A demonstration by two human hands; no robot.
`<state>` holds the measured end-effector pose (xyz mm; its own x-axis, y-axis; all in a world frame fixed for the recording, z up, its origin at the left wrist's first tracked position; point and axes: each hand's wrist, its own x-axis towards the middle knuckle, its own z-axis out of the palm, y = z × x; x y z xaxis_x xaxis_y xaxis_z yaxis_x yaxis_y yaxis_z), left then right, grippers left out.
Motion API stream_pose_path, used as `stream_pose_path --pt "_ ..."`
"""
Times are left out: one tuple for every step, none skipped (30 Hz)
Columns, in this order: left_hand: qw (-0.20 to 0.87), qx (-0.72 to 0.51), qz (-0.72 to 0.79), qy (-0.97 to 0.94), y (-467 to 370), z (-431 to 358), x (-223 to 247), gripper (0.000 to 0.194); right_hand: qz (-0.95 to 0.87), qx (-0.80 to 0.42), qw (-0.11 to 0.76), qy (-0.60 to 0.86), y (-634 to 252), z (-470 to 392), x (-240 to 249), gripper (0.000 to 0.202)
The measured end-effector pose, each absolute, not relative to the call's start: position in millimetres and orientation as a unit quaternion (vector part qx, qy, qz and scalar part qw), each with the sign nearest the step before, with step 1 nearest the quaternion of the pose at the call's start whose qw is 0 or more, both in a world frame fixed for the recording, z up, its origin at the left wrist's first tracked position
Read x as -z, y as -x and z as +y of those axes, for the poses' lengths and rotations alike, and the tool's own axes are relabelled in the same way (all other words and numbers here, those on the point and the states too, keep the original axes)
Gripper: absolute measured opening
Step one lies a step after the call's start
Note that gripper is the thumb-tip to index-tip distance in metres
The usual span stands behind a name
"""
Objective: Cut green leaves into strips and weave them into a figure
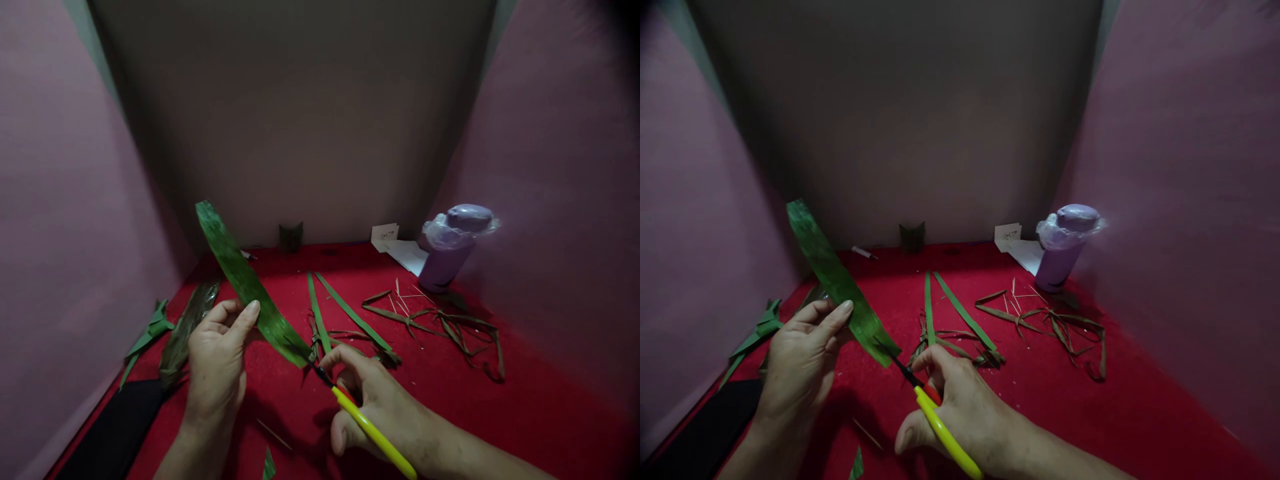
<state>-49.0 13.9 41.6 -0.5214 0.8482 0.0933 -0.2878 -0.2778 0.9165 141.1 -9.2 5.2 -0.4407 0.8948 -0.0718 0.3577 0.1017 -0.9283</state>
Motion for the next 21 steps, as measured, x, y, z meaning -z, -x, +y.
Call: stream_pose_path --pt "0.386 -0.739 0.462 -0.304 48.8 13.7 -41.3 0.018 -0.689 -0.498 0.269 0.453 -141.1 -9.1 -5.5 0.056" --pt "0.387 -0.738 0.462 -0.304 48.5 13.6 -41.2 0.017 -0.688 -0.502 0.265 0.452 -141.1 -8.9 -5.9 0.057" --pt "0.389 -0.736 0.462 -0.305 48.3 13.5 -41.1 0.017 -0.688 -0.503 0.263 0.452 -140.9 -8.8 -6.4 0.059" --pt "0.391 -0.734 0.463 -0.306 48.2 13.5 -41.0 0.017 -0.688 -0.501 0.265 0.453 -140.6 -8.7 -6.9 0.061" --pt "0.393 -0.733 0.463 -0.307 48.1 13.5 -41.0 0.016 -0.689 -0.497 0.269 0.454 -140.3 -8.6 -7.3 0.063" --pt "0.393 -0.732 0.464 -0.307 48.1 13.5 -41.1 0.016 -0.689 -0.495 0.273 0.453 -140.0 -8.6 -7.6 0.065" --pt "0.394 -0.732 0.464 -0.307 48.0 13.6 -41.2 0.016 -0.688 -0.496 0.277 0.452 -139.6 -8.6 -7.7 0.066" --pt "0.393 -0.732 0.464 -0.307 48.0 13.6 -41.3 0.017 -0.685 -0.500 0.280 0.450 -139.4 -8.7 -7.6 0.067" --pt "0.393 -0.733 0.464 -0.306 47.9 13.6 -41.4 0.017 -0.681 -0.506 0.279 0.449 -139.2 -8.7 -7.5 0.068" --pt "0.393 -0.733 0.464 -0.305 47.7 13.6 -41.5 0.017 -0.677 -0.515 0.277 0.447 -139.2 -8.8 -7.4 0.068" --pt "0.394 -0.733 0.463 -0.304 47.4 13.5 -41.6 0.017 -0.672 -0.523 0.275 0.446 -139.3 -8.8 -7.2 0.068" --pt "0.396 -0.733 0.463 -0.304 47.0 13.4 -41.7 0.018 -0.669 -0.530 0.271 0.445 -139.5 -8.9 -6.9 0.068" --pt "0.399 -0.731 0.463 -0.304 46.6 13.2 -41.7 0.018 -0.667 -0.536 0.268 0.442 -139.7 -8.9 -6.5 0.067" --pt "0.402 -0.728 0.464 -0.305 46.2 13.0 -41.8 0.019 -0.667 -0.541 0.267 0.437 -139.9 -8.9 -6.1 0.066" --pt "0.405 -0.726 0.465 -0.305 45.9 12.7 -41.7 0.020 -0.667 -0.546 0.267 0.430 -140.1 -8.9 -5.6 0.065" --pt "0.407 -0.724 0.467 -0.305 45.6 12.5 -41.6 0.021 -0.667 -0.549 0.269 0.425 -140.1 -8.9 -5.0 0.065" --pt "0.410 -0.721 0.468 -0.305 45.3 12.3 -41.4 0.022 -0.666 -0.551 0.272 0.423 -140.2 -8.9 -4.3 0.065" --pt "0.411 -0.719 0.470 -0.305 45.2 12.1 -41.3 0.022 -0.665 -0.552 0.274 0.422 -140.2 -8.8 -3.7 0.066" --pt "0.411 -0.718 0.471 -0.306 45.1 11.9 -41.2 0.023 -0.664 -0.553 0.276 0.421 -140.2 -8.7 -3.1 0.066" --pt "0.411 -0.717 0.473 -0.307 45.1 11.8 -41.3 0.023 -0.662 -0.555 0.276 0.421 -140.3 -8.6 -2.5 0.065" --pt "0.411 -0.715 0.474 -0.308 45.0 11.7 -41.5 0.022 -0.661 -0.557 0.275 0.420 -140.6 -8.5 -2.1 0.063"
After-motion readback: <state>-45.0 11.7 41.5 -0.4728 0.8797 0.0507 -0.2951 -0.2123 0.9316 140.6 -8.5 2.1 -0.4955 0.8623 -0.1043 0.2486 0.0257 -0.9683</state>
